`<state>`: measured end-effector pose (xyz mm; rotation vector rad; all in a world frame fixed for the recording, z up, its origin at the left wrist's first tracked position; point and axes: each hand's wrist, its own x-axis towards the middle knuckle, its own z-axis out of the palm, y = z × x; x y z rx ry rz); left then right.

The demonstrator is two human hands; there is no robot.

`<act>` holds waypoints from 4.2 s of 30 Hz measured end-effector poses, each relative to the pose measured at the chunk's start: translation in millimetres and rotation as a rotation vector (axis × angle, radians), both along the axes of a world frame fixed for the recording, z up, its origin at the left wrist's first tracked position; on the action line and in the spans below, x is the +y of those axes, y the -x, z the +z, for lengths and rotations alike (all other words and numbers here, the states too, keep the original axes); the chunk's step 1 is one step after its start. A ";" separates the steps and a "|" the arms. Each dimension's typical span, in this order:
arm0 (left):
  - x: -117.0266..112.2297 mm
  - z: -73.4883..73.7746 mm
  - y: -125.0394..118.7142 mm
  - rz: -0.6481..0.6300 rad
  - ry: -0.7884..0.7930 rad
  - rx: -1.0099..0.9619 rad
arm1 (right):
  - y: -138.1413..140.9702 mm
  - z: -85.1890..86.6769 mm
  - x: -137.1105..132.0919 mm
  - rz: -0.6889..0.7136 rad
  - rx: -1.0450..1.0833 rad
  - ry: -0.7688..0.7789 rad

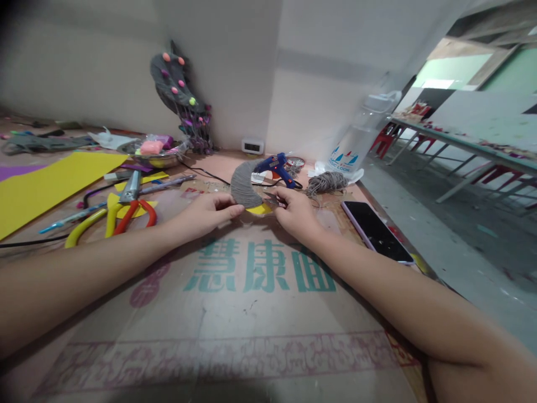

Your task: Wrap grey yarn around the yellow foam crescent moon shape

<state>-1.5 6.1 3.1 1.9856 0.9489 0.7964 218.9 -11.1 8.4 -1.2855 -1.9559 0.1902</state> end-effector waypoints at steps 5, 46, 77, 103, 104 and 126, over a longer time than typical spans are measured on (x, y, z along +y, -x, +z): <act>3.6 -3.9 0.2 0.039 -0.025 0.028 | 0.5 0.2 0.0 -0.006 0.019 -0.027; -0.5 0.2 -0.5 0.109 -0.074 -0.034 | -0.5 -5.1 0.9 0.069 -0.005 -0.063; -0.5 0.9 -2.3 0.084 -0.070 -0.053 | -1.5 -9.1 2.3 0.133 -0.134 -0.103; 0.1 -0.1 -1.8 0.066 -0.075 -0.050 | -2.4 -8.2 1.2 0.118 -0.130 -0.086; 0.8 -0.8 -1.4 0.067 -0.077 -0.055 | -3.0 -8.5 1.3 0.121 -0.124 -0.083; 2.9 -4.3 -1.8 -0.022 0.001 -0.141 | 0.8 -5.8 -5.0 0.245 -0.156 -0.101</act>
